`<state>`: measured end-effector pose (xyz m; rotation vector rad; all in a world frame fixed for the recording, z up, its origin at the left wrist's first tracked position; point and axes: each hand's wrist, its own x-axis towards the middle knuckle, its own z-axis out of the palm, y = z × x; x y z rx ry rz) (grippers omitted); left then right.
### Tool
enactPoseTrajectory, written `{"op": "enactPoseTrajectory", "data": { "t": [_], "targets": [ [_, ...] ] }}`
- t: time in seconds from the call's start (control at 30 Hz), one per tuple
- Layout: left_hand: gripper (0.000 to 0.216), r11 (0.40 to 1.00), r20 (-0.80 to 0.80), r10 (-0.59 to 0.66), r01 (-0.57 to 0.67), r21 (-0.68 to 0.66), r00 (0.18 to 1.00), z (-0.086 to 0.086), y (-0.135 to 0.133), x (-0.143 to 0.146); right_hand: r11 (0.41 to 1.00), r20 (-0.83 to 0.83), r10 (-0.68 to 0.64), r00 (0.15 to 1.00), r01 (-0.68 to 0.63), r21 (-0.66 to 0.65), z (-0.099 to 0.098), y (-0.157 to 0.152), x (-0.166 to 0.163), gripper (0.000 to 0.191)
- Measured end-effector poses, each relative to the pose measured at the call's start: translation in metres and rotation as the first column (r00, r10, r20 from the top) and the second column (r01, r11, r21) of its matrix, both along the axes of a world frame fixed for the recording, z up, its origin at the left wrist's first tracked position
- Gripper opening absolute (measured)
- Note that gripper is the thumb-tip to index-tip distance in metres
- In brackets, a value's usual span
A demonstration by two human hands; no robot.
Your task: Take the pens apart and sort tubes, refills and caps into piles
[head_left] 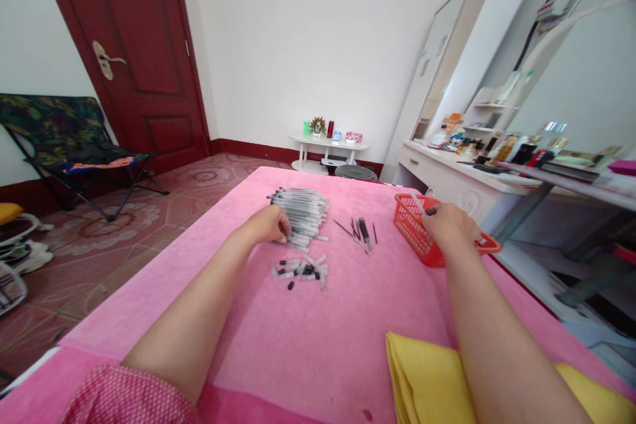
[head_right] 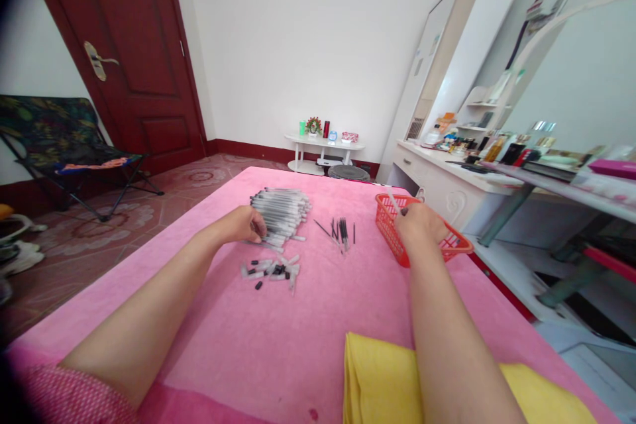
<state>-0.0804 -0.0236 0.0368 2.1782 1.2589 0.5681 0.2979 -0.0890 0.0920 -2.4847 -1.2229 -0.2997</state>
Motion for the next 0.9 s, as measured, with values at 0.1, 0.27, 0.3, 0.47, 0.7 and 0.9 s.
{"op": "enactPoseTrajectory", "data": {
  "t": [0.1,0.27,0.3,0.47,0.7,0.9],
  "targets": [
    [0.026,0.999,-0.079,0.031,-0.029,0.026,0.996,0.0,-0.003,0.005,0.999,-0.006,0.037,0.999,-0.037,0.025,-0.002,0.001,-0.003,0.033],
    [0.022,0.984,-0.167,0.102,-0.076,0.16,0.981,-0.003,-0.006,0.011,0.971,0.013,0.19,0.982,-0.189,0.143,0.003,0.002,-0.025,0.032],
    [0.021,0.983,-0.184,0.099,-0.067,0.172,0.978,-0.003,-0.006,0.012,0.955,0.013,0.25,0.968,-0.249,0.161,0.003,0.002,-0.034,0.03],
    [0.018,0.982,-0.081,0.011,0.005,0.187,0.997,0.0,-0.009,0.022,0.731,-0.166,0.682,0.712,-0.66,0.172,-0.014,0.005,-0.096,0.023],
    [0.022,0.935,0.037,-0.122,0.103,0.34,0.992,0.013,-0.024,0.044,0.484,-0.139,0.871,0.47,-0.87,0.091,-0.043,-0.007,-0.151,0.019],
    [0.018,0.83,-0.06,-0.197,0.199,0.522,0.979,0.024,-0.031,0.05,0.588,-0.647,0.694,0.318,-0.768,0.254,-0.043,-0.001,-0.146,0.023]
  ]
}}
